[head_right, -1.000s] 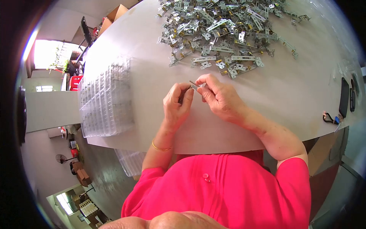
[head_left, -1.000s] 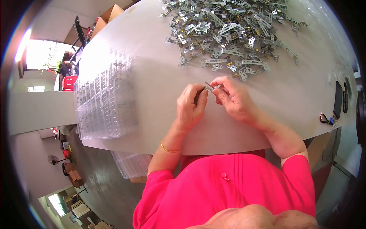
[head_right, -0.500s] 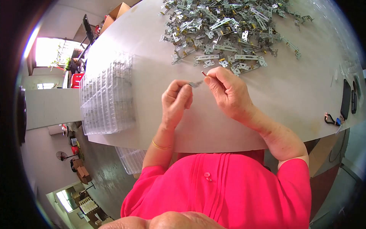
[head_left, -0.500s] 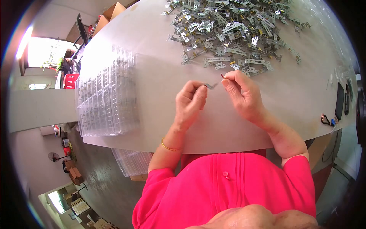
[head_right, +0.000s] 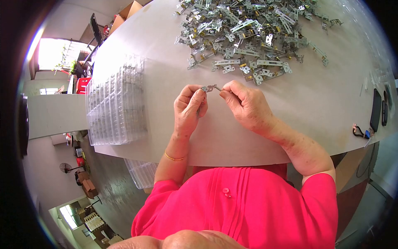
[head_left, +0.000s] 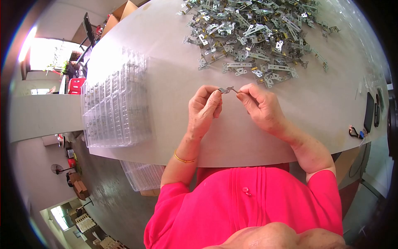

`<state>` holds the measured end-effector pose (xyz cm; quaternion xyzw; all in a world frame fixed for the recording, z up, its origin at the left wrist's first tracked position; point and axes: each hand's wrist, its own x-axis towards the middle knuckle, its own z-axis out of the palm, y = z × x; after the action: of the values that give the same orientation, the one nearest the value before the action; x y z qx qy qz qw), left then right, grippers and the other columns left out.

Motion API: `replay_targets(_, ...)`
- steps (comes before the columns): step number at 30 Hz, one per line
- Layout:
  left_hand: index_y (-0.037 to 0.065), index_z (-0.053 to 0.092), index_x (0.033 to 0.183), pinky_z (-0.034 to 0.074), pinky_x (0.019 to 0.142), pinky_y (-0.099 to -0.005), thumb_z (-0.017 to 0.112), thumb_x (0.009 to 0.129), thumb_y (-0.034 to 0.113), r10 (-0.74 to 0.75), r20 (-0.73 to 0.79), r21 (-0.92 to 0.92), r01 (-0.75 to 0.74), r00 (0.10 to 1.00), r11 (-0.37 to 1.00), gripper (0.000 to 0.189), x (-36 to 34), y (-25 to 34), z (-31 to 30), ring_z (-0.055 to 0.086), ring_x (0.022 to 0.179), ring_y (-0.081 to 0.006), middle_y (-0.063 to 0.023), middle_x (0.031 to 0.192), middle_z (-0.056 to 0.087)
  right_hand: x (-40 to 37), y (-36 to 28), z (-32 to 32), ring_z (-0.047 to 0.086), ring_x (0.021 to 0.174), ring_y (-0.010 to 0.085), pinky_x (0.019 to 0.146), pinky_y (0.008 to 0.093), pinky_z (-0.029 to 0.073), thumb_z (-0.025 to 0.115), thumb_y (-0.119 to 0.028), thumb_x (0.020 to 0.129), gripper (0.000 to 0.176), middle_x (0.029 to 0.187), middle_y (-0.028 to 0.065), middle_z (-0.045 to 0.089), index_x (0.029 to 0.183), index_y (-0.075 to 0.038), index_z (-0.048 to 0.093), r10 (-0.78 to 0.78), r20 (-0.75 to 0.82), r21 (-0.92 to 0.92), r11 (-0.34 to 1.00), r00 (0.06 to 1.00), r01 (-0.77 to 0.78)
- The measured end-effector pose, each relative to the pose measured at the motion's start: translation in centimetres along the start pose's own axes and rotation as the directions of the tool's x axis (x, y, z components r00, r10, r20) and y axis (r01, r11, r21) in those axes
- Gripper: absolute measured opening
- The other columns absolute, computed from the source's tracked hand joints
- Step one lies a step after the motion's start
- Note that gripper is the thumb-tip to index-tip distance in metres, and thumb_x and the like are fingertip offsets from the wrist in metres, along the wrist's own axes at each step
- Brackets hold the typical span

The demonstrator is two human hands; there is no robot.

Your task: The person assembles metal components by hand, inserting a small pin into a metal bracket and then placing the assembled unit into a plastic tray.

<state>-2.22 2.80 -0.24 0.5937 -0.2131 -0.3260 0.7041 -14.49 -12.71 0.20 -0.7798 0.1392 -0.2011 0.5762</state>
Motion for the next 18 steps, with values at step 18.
replay_targets(18,0.000,0.064,0.102,0.035,0.055,-0.0194,0.062,0.099,0.004,0.198,0.177,0.401,-0.255,0.964,0.880,0.006,-0.5,-0.5,-0.1,0.043,0.063,-0.0027,0.0043,0.075,0.055,0.5,-1.0,-1.5,0.056,0.074,0.0078,0.069,0.0259,0.049,0.051,-0.012,0.103,0.014,0.081,0.0001,0.061,0.103,-0.002,0.062,0.264,0.294,0.394,0.842,0.919,-0.368)
